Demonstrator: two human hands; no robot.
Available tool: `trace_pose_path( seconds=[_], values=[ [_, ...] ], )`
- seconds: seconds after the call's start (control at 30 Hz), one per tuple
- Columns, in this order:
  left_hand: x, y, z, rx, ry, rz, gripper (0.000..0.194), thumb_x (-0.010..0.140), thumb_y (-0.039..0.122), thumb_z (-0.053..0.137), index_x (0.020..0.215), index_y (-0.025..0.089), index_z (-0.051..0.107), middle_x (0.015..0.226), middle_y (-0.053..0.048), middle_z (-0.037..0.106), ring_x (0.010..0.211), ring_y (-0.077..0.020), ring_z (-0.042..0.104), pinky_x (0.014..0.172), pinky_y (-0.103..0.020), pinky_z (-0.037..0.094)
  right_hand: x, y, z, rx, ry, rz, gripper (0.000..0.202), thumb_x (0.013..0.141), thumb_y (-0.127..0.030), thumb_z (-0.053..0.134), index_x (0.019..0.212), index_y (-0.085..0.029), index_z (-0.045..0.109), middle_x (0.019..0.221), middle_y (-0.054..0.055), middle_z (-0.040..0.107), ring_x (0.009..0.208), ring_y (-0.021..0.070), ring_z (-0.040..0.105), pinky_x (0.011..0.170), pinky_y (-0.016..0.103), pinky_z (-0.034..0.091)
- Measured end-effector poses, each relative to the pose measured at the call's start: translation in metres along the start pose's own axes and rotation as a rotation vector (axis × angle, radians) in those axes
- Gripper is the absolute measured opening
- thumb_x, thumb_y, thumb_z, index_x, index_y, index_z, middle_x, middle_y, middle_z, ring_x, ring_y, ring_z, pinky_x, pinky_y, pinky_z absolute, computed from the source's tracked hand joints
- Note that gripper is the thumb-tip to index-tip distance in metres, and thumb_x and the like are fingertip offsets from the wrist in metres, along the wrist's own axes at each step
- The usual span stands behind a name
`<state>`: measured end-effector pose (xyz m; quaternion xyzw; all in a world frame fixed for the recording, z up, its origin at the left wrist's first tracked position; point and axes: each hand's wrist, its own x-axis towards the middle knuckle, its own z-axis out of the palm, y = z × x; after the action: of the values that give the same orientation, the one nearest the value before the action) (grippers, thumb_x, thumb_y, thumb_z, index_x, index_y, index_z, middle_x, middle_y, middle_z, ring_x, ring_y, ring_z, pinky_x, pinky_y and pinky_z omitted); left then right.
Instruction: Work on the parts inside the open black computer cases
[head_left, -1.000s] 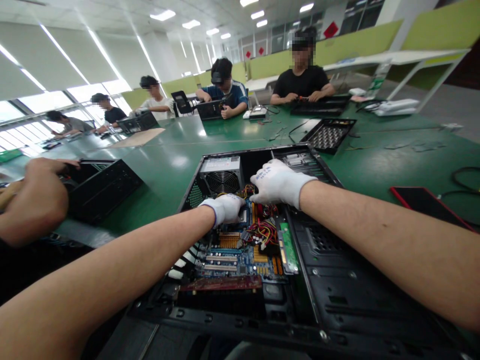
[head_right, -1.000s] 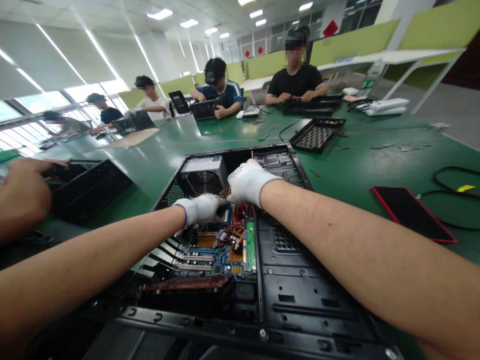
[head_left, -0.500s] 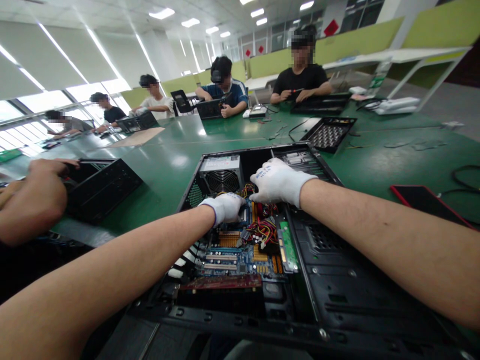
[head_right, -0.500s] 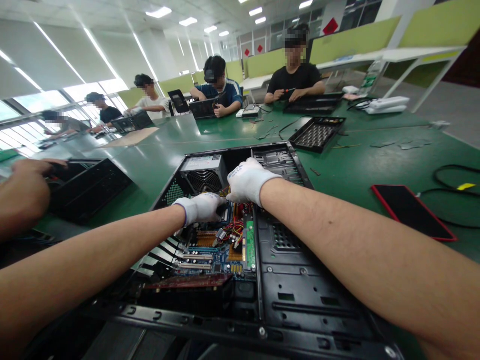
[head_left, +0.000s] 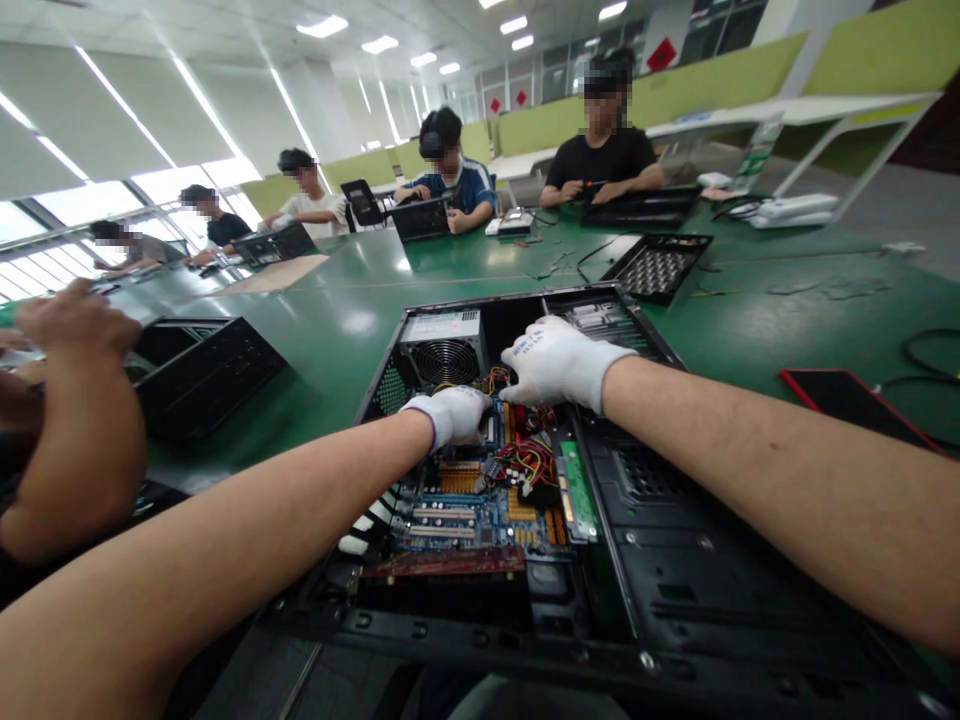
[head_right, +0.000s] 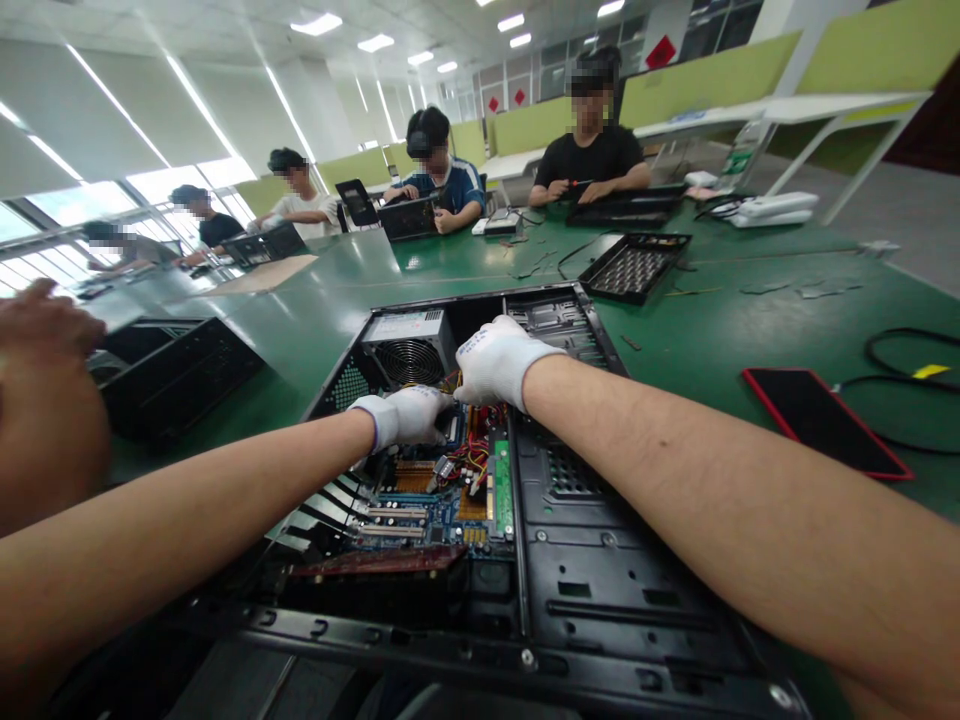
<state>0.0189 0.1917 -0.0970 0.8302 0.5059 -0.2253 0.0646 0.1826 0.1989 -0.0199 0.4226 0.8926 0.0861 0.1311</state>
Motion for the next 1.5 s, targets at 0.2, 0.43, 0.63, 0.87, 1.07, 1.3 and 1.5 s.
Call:
trace_pose_path(
  seconds=[0.2, 0.43, 0.63, 0.87, 1.07, 1.3, 1.5],
  values=[
    [-0.002, 0.0, -0.003, -0.019, -0.026, 0.027, 0.05, 0.08, 0.04, 0.081, 0.125, 0.021, 0.07, 0.121, -0.008, 0.076, 0.107, -0.0274, 0.074, 0.092, -0.031, 0.059, -0.002, 0.003, -0.002, 0.026, 0.017, -0.019, 0.062, 0.092, -0.062, 0.053, 0.126, -0.014, 0.074, 0.122, 0.019, 0.076, 0.118, 0.0384, 0.069, 0.098, 0.049, 0.048],
    [-0.001, 0.001, -0.001, -0.035, -0.057, 0.008, 0.042, 0.094, 0.041, 0.074, 0.128, 0.019, 0.066, 0.127, -0.01, 0.069, 0.111, -0.0255, 0.069, 0.096, -0.044, 0.059, -0.008, 0.004, -0.002, 0.055, 0.058, -0.039, 0.065, 0.092, -0.064, 0.048, 0.128, -0.016, 0.073, 0.126, 0.017, 0.075, 0.12, 0.0353, 0.069, 0.1, 0.045, 0.048],
    [0.002, 0.001, -0.001, -0.042, -0.108, 0.005, 0.037, 0.1, 0.039, 0.067, 0.13, 0.018, 0.063, 0.13, -0.01, 0.066, 0.111, -0.0253, 0.067, 0.094, -0.047, 0.06, -0.008, 0.004, -0.001, 0.099, 0.059, -0.031, 0.066, 0.091, -0.063, 0.05, 0.127, -0.013, 0.074, 0.126, 0.021, 0.074, 0.121, 0.0383, 0.068, 0.102, 0.047, 0.048],
    [0.0, 0.002, -0.009, -0.057, -0.118, 0.006, 0.035, 0.099, 0.038, 0.07, 0.126, 0.017, 0.066, 0.126, -0.01, 0.068, 0.11, -0.0247, 0.068, 0.095, -0.047, 0.059, -0.015, 0.006, -0.009, 0.196, 0.075, -0.046, 0.062, 0.092, -0.062, 0.053, 0.127, -0.015, 0.074, 0.128, 0.018, 0.074, 0.12, 0.0338, 0.069, 0.101, 0.041, 0.05],
    [0.0, 0.002, -0.009, -0.045, -0.148, 0.014, 0.036, 0.098, 0.039, 0.071, 0.126, 0.017, 0.066, 0.127, -0.01, 0.068, 0.111, -0.0252, 0.068, 0.095, -0.047, 0.059, -0.045, 0.017, -0.016, 0.302, 0.167, -0.02, 0.072, 0.096, -0.063, 0.051, 0.145, -0.012, 0.063, 0.142, 0.018, 0.066, 0.132, 0.0324, 0.061, 0.111, 0.04, 0.047],
    [-0.001, 0.003, -0.012, -0.059, -0.149, -0.009, 0.037, 0.1, 0.04, 0.067, 0.13, 0.018, 0.064, 0.13, -0.01, 0.066, 0.112, -0.0252, 0.067, 0.093, -0.046, 0.06, -0.121, 0.041, 0.026, 0.418, 0.454, 0.109, 0.078, 0.091, -0.073, 0.052, 0.15, -0.022, 0.058, 0.157, 0.016, 0.053, 0.146, 0.0365, 0.047, 0.12, 0.058, 0.039],
    [-0.001, 0.005, -0.01, -0.065, -0.128, -0.036, 0.034, 0.1, 0.038, 0.068, 0.127, 0.018, 0.065, 0.129, -0.01, 0.067, 0.111, -0.0247, 0.067, 0.094, -0.046, 0.059, -0.173, 0.053, 0.075, 0.548, 0.525, 0.357, 0.084, 0.081, -0.077, 0.061, 0.147, -0.024, 0.057, 0.149, 0.018, 0.06, 0.136, 0.0428, 0.057, 0.114, 0.065, 0.046]
  ],
)
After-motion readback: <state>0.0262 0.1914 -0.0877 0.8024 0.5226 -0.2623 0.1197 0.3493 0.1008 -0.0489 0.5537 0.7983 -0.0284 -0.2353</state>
